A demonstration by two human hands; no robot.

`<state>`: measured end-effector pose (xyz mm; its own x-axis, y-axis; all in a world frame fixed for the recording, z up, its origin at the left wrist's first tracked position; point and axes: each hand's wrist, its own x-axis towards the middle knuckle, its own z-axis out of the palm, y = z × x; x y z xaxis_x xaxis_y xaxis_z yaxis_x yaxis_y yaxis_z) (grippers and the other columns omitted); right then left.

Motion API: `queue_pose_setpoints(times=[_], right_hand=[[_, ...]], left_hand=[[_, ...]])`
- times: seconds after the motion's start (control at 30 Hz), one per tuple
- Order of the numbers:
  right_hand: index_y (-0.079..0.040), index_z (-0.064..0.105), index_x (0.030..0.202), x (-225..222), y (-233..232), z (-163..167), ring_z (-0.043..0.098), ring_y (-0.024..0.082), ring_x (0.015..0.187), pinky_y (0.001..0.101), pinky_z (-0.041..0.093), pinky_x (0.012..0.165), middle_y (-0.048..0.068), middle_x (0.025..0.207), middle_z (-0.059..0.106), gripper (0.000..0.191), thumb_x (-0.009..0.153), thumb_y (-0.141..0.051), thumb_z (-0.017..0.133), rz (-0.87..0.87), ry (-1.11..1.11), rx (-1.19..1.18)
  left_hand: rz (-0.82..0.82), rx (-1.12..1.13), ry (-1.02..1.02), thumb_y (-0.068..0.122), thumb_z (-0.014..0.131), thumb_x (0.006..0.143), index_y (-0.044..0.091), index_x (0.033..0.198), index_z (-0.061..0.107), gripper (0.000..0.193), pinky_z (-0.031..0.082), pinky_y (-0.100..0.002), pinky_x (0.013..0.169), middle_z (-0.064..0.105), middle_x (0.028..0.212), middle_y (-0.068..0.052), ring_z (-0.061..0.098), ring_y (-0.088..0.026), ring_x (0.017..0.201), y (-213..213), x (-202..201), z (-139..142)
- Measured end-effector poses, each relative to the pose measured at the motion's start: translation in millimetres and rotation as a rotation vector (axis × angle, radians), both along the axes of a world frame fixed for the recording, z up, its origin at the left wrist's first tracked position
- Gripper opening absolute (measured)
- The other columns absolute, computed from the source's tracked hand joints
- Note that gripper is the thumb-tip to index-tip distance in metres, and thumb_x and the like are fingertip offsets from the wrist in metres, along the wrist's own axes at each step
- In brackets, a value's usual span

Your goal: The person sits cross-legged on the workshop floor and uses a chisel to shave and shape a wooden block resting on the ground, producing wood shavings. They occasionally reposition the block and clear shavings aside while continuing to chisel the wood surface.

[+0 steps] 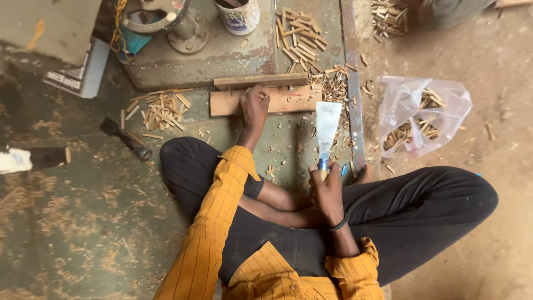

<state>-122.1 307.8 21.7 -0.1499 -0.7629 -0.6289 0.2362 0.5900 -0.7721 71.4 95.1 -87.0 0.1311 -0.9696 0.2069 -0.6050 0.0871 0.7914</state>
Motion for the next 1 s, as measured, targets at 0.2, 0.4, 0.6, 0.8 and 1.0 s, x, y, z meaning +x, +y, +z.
queue_pose_setpoints(times=[0.2,0.4,0.6,0.8,1.0], right_hand=[[-0.012,0.047,0.122,13.5,9.8,-1.2,0.043,0.009,0.044,0.0278,0.034,0.038,0.000,0.064,0.051,0.026,0.101,-0.024,0.057,0.107,0.097,-0.125],[-0.007,0.060,0.124,49.1,3.6,-11.0,0.068,0.026,0.063,0.0432,0.051,0.060,0.014,0.071,0.068,0.036,0.105,-0.037,0.050,0.398,0.568,-0.172],[-0.003,0.059,0.113,76.1,-6.7,-30.1,0.063,0.051,0.076,0.0579,0.045,0.067,0.028,0.075,0.065,0.037,0.107,-0.037,0.045,0.531,0.675,-0.105],[-0.004,0.058,0.113,83.9,-6.0,-41.8,0.061,0.055,0.083,0.0623,0.043,0.068,0.033,0.080,0.065,0.034,0.106,-0.035,0.047,0.530,0.731,-0.116],[-0.005,0.057,0.115,80.0,-2.0,-35.0,0.062,0.055,0.079,0.0620,0.044,0.067,0.033,0.078,0.064,0.033,0.106,-0.035,0.047,0.531,0.726,-0.095]], left_hand=[[-0.004,-0.043,0.092,0.005,0.074,0.091,-0.001,0.104,0.068,0.016,0.055,-0.040,0.071,0.068,0.099,-0.016,0.069,-0.028,0.081,18.4,12.0,13.2],[-0.179,-0.126,0.005,0.006,0.063,0.102,0.001,0.129,0.067,0.028,0.052,-0.042,0.111,0.067,0.133,-0.018,0.065,-0.035,0.127,101.2,26.8,51.4],[-0.332,-0.117,-0.170,0.020,0.074,0.094,-0.002,0.133,0.063,0.047,0.044,-0.044,0.116,0.052,0.151,-0.024,0.045,-0.039,0.145,137.7,26.5,46.7],[-0.369,0.008,-0.167,0.021,0.074,0.095,-0.007,0.138,0.056,0.054,0.043,-0.042,0.117,0.046,0.155,-0.025,0.038,-0.039,0.151,139.4,22.9,28.4],[-0.386,-0.032,-0.096,0.019,0.073,0.095,-0.010,0.140,0.052,0.058,0.041,-0.043,0.120,0.044,0.156,-0.027,0.036,-0.040,0.151,145.8,22.6,28.8]])
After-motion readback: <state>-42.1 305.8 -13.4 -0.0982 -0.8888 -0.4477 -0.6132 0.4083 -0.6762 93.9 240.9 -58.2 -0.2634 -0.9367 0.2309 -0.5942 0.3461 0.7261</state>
